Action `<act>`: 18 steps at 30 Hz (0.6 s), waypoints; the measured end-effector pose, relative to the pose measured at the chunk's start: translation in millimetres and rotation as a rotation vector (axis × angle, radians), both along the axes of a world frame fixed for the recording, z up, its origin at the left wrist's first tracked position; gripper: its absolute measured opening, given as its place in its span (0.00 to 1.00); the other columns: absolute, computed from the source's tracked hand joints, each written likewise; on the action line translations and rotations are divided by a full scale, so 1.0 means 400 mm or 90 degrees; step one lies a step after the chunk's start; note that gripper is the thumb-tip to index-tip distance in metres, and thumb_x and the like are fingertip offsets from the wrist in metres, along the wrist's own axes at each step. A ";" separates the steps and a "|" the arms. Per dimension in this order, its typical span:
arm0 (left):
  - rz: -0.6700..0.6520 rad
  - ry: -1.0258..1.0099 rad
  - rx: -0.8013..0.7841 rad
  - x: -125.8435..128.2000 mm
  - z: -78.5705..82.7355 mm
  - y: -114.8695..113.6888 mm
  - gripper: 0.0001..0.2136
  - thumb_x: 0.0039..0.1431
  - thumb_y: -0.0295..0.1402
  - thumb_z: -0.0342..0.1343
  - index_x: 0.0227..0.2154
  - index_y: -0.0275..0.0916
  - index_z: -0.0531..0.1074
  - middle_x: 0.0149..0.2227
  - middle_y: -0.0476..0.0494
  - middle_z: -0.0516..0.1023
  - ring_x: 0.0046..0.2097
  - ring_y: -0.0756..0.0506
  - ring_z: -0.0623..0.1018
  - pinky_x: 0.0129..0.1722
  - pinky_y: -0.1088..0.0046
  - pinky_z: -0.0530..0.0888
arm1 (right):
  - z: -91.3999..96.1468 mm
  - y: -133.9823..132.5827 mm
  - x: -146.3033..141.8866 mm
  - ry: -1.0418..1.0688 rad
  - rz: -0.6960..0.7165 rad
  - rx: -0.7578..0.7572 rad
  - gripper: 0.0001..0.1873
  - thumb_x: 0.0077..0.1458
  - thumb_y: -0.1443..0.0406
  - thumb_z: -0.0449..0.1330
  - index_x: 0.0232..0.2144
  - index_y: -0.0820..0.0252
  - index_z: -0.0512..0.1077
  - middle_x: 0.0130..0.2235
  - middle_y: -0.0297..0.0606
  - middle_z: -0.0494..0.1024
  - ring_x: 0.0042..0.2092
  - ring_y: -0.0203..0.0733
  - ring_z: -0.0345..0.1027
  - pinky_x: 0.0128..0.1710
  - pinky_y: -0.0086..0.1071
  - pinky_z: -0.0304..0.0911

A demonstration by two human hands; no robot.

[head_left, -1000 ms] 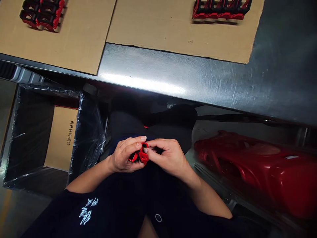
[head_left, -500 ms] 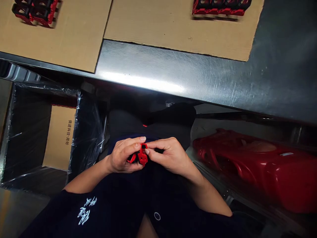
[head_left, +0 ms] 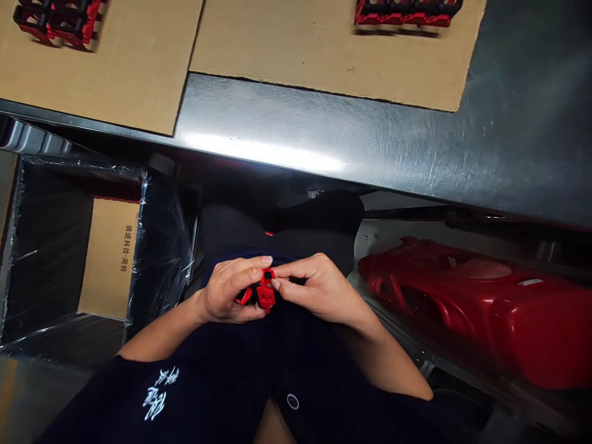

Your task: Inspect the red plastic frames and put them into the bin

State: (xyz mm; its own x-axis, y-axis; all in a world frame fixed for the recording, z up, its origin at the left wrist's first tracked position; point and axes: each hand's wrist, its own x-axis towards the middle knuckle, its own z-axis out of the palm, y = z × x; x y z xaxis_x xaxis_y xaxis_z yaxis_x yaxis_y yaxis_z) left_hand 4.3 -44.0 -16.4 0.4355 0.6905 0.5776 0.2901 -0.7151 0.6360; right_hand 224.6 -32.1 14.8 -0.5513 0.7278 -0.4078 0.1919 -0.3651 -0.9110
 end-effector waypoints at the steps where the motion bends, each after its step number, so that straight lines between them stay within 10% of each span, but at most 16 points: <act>1: -0.001 -0.001 -0.001 0.000 0.001 0.000 0.37 0.56 0.36 0.67 0.65 0.34 0.59 0.50 0.28 0.81 0.44 0.42 0.85 0.37 0.69 0.84 | 0.000 0.003 0.004 0.010 0.011 0.001 0.14 0.60 0.65 0.61 0.43 0.59 0.85 0.25 0.31 0.79 0.24 0.32 0.64 0.25 0.27 0.56; 18: 0.017 -0.051 -0.044 -0.007 -0.011 0.000 0.43 0.52 0.38 0.70 0.68 0.36 0.56 0.52 0.28 0.79 0.49 0.39 0.83 0.41 0.64 0.84 | -0.003 0.009 0.011 0.140 0.002 -0.017 0.19 0.60 0.68 0.59 0.52 0.57 0.80 0.40 0.38 0.87 0.37 0.41 0.81 0.37 0.29 0.72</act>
State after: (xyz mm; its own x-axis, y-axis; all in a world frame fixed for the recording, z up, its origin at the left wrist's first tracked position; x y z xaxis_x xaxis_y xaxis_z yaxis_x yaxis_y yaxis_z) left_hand 1.4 -44.0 -21.0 0.3706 0.7409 0.5601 0.2543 -0.6609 0.7061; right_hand 229.0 -28.5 13.6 -0.6316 0.7163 -0.2967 -0.0090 -0.3895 -0.9210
